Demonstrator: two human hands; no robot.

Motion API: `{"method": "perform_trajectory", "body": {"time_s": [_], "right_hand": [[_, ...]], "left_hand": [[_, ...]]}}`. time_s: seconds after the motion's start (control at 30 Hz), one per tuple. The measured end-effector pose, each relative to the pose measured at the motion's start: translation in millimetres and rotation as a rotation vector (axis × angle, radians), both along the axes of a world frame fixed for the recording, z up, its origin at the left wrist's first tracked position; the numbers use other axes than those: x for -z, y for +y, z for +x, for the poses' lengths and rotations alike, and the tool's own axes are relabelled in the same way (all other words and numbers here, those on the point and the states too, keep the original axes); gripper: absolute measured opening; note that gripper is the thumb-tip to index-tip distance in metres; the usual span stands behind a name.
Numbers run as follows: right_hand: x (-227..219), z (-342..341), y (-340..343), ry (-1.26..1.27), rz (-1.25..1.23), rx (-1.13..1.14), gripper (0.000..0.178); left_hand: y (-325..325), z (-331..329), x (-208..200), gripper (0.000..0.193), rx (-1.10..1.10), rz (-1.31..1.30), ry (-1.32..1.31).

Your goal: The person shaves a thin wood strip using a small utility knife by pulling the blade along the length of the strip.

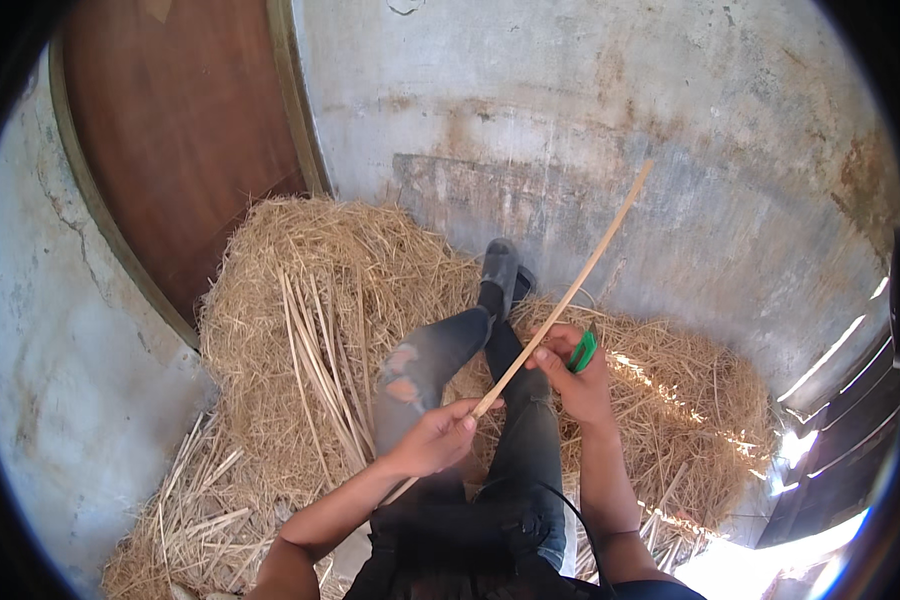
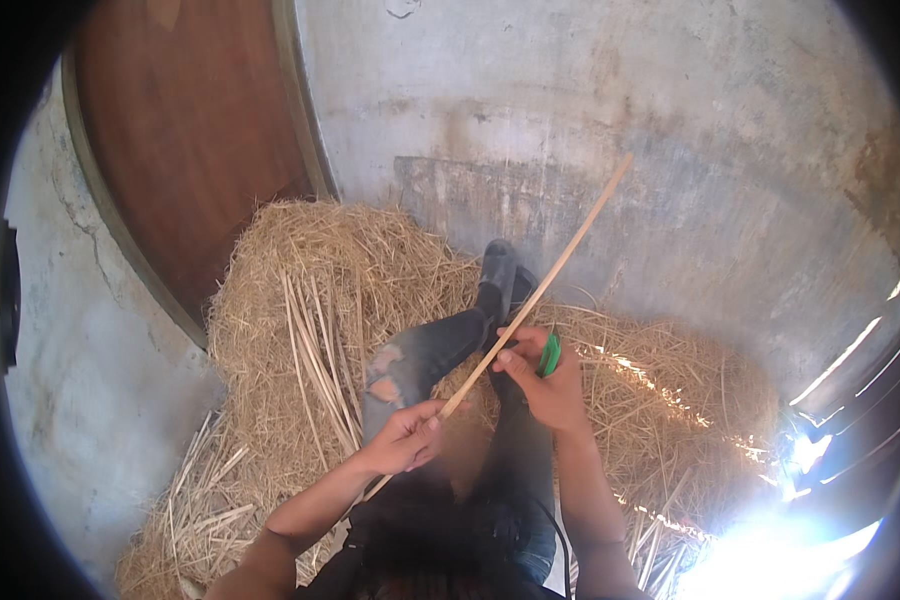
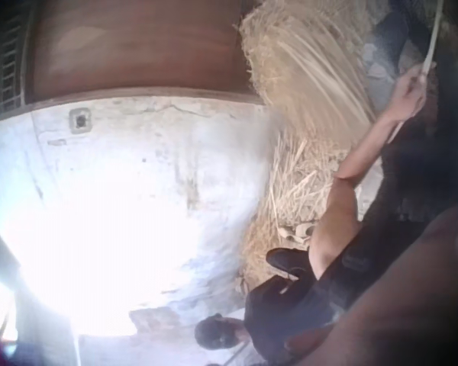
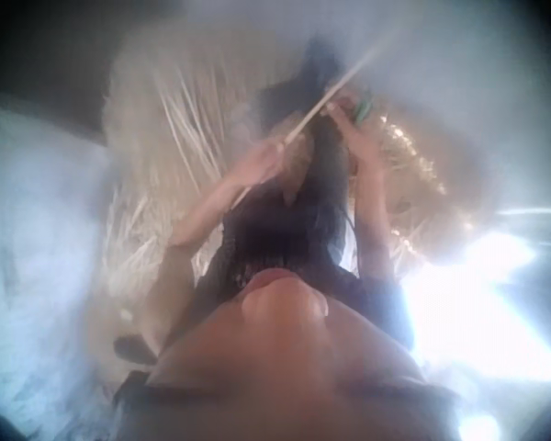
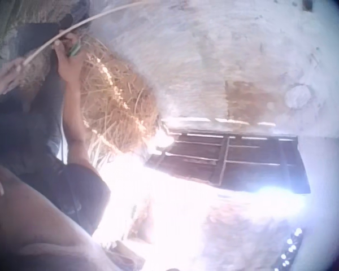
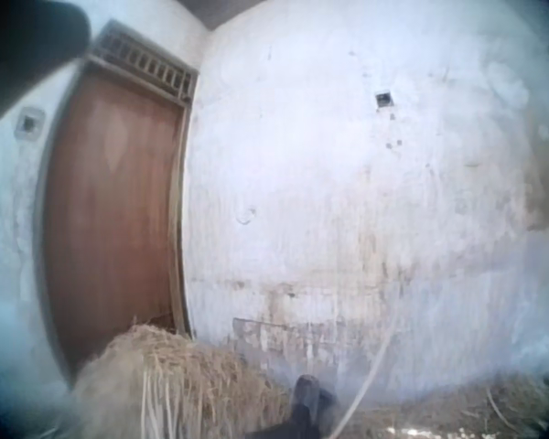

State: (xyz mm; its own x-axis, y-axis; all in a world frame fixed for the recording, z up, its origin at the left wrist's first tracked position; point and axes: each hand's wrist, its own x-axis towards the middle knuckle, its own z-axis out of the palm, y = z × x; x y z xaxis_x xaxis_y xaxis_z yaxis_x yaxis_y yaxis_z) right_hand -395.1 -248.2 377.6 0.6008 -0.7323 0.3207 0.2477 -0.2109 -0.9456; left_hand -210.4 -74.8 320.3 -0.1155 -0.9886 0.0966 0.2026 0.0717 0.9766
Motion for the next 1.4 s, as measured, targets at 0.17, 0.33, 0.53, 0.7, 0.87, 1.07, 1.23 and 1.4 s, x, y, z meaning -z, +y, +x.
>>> {"method": "perform_trajectory", "body": {"time_s": [0.17, 0.33, 0.53, 0.7, 0.87, 1.07, 1.23, 1.4], "right_hand": [[-0.9, 14.8, 6.2, -0.077, -0.038, -0.064, 0.029], [16.0, 42.4, 10.0, -0.088, 0.066, -0.123, 0.019], [54.5, 70.9, 4.6, 0.081, 0.011, -0.054, 0.023], [51.6, 90.7, 10.0, 0.262, -0.121, -0.039, 0.017], [71.8, 103.7, 21.2, 0.209, -0.039, -0.057, 0.016], [78.7, 65.7, 0.2, 0.395, -0.013, -0.024, 0.022], [89.3, 38.9, -0.9, 0.412, 0.165, 0.029, 0.022], [118.6, 9.2, 9.8, 0.337, 0.422, 0.130, 0.022]], "left_hand": [[1.3, 1.9, -27.2, 0.045, -0.004, -0.002, -0.043], [6.2, 17.1, -9.0, 0.045, -0.127, 0.042, -0.135], [0.8, 52.4, 52.9, 0.052, -0.085, 0.178, -0.030], [2.2, 53.3, 72.1, 0.052, -0.084, 0.100, 0.011], [23.9, 66.4, 73.1, 0.052, -0.120, 0.112, 0.033], [-0.5, 49.3, 99.1, 0.041, -0.171, 0.142, 0.101], [-16.3, 46.3, 79.4, 0.044, 0.062, 0.120, -0.072], [-12.9, 43.5, 77.0, 0.044, 0.157, 0.106, -0.199]]}}
